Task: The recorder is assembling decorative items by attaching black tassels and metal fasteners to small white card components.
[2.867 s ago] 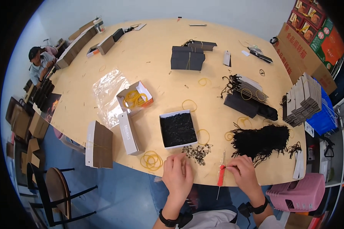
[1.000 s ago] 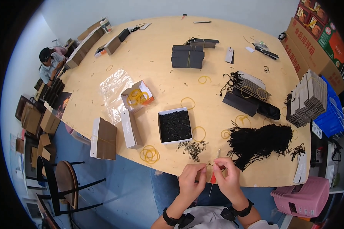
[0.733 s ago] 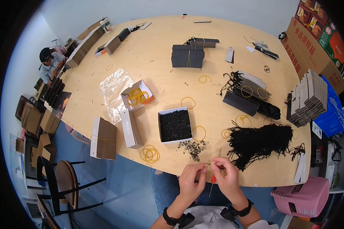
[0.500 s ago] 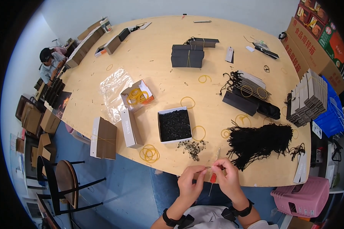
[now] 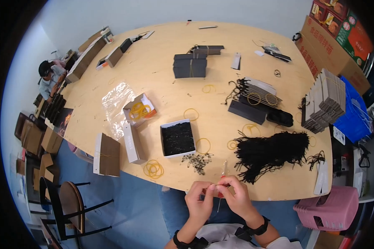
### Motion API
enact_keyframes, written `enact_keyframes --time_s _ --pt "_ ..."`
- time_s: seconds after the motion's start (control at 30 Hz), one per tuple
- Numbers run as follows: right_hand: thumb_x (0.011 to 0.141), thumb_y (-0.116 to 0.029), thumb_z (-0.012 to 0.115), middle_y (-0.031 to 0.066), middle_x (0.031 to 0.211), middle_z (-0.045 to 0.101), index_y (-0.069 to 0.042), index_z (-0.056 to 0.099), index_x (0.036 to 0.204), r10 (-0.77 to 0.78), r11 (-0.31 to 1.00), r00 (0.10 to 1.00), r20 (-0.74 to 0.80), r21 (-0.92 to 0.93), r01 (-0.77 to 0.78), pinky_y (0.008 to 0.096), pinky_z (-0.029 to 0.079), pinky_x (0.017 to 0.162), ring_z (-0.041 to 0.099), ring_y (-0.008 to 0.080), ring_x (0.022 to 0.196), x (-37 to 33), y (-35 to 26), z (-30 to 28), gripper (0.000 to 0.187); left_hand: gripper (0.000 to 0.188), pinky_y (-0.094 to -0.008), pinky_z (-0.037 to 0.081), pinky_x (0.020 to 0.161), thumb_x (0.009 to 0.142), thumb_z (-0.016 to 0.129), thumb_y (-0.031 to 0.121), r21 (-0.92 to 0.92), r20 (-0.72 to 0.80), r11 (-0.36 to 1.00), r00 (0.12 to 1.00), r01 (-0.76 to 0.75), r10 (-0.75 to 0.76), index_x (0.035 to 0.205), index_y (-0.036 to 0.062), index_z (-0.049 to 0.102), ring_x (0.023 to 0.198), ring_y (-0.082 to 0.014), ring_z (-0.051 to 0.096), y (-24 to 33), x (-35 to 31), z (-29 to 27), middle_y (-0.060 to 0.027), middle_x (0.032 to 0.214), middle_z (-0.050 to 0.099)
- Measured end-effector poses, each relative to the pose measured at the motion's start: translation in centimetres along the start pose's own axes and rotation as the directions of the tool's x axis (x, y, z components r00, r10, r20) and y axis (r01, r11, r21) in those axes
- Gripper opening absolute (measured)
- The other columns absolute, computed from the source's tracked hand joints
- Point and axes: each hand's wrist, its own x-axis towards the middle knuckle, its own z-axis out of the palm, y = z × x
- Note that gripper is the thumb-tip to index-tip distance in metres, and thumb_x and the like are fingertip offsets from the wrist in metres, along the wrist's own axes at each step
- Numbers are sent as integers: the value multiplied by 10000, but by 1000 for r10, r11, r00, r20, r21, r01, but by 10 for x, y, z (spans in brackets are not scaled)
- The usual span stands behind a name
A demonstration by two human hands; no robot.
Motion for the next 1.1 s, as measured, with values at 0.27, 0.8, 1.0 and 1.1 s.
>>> enact_keyframes --time_s 0.27,0.8,1.0,1.1 --pt "885 -30 655 73 876 632 -9 640 904 26 874 980 -197 480 73 242 489 678 606 114 765 -9 30 -153 32 82 -287 399 540 882 657 39 381 -156 920 974 -93 163 825 9 606 604 -181 505 -10 34 -23 -79 769 577" --pt "851 -31 680 57 670 648 -2 667 877 -63 978 994 -93 -204 43 240 395 469 565 94 537 -19 -34 -65 41 75 -241 444 656 849 676 -31 44 154 985 976 -164 156 921 -13 689 747 -149 586 32 -27 31 -81 820 654" --pt "810 -17 698 54 619 597 -23 640 826 -131 963 991 -17 -241 123 261 388 457 533 137 485 -29 -37 -53 61 83 -229 461 698 887 649 -35 -194 107 981 994 6 16 963 -52 676 794 -117 586 19 -32 29 -91 911 644" --pt "801 -13 683 69 629 594 -30 628 807 -173 947 985 6 -275 168 289 409 469 555 184 499 -31 -37 -54 59 92 -252 486 733 870 681 6 -242 124 969 992 53 -23 953 -26 700 798 -158 612 19 -31 25 -98 899 686"
